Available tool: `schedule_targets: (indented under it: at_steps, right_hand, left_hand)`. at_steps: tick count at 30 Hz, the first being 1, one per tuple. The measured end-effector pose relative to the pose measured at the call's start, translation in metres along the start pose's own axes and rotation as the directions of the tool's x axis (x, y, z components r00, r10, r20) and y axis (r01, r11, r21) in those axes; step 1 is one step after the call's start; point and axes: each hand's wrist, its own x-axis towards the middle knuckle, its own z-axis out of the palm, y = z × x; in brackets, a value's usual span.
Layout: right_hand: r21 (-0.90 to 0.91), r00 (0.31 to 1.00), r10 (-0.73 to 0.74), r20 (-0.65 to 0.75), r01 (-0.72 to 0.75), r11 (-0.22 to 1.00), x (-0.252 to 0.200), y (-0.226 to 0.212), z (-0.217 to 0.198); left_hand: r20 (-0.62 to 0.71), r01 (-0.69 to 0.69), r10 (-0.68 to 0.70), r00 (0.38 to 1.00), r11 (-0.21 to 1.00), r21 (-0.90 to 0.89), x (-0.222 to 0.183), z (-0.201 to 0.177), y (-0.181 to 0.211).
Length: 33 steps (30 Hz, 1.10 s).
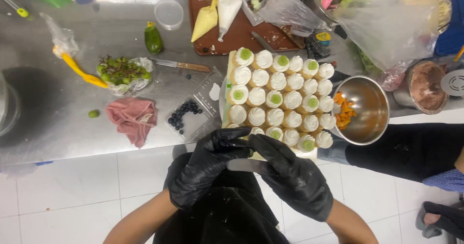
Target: Decorating a batch of frosted cupcakes by cutting and placing fruit toppings such as grapes, blueberries, and pumpkin pieces.
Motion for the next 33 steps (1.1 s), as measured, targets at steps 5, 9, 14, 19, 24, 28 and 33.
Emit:
schedule_targets:
  at_steps: [5, 9, 14, 19, 24, 28, 33]
  right_hand:
    - [-0.214, 0.953, -0.302, -0.012, 0.293, 0.932, 0.019, 0.033, -0.009]
    - [-0.255, 0.944, -0.331, -0.003, 0.319, 0.913, 0.026, 0.053, -0.014]
    - [-0.089, 0.947, -0.322, -0.002, 0.32, 0.943, 0.046, 0.074, -0.019]
    - [0.02, 0.965, -0.261, 0.042, 0.26, 0.965, 0.066, 0.091, -0.025]
    - [0.58, 0.995, 0.044, 0.095, -0.091, 0.81, 0.101, 0.13, -0.02]
    - [0.452, 0.994, -0.045, -0.096, 0.084, 0.888, 0.131, 0.177, 0.002]
    - [0.528, 0.996, 0.079, 0.045, -0.091, 0.844, 0.145, 0.201, 0.023]
  left_hand:
    - [0.089, -0.155, 0.165, 0.982, 0.981, -0.116, 0.031, 0.012, -0.029]
    - [-0.046, -0.186, 0.183, 0.982, 0.979, -0.081, 0.052, 0.013, -0.04]
    - [-0.09, -0.299, 0.299, 0.95, 0.954, 0.015, 0.073, 0.002, -0.054]
    - [-0.039, -0.359, 0.357, 0.933, 0.932, -0.049, 0.083, 0.002, -0.047]
    - [-0.115, -0.328, 0.317, 0.941, 0.94, -0.09, 0.1, -0.002, -0.042]
    - [-0.166, -0.402, 0.421, 0.892, 0.905, 0.138, 0.084, -0.013, -0.017]
    - [-0.334, -0.447, 0.542, 0.771, 0.835, 0.321, 0.076, -0.067, -0.013]
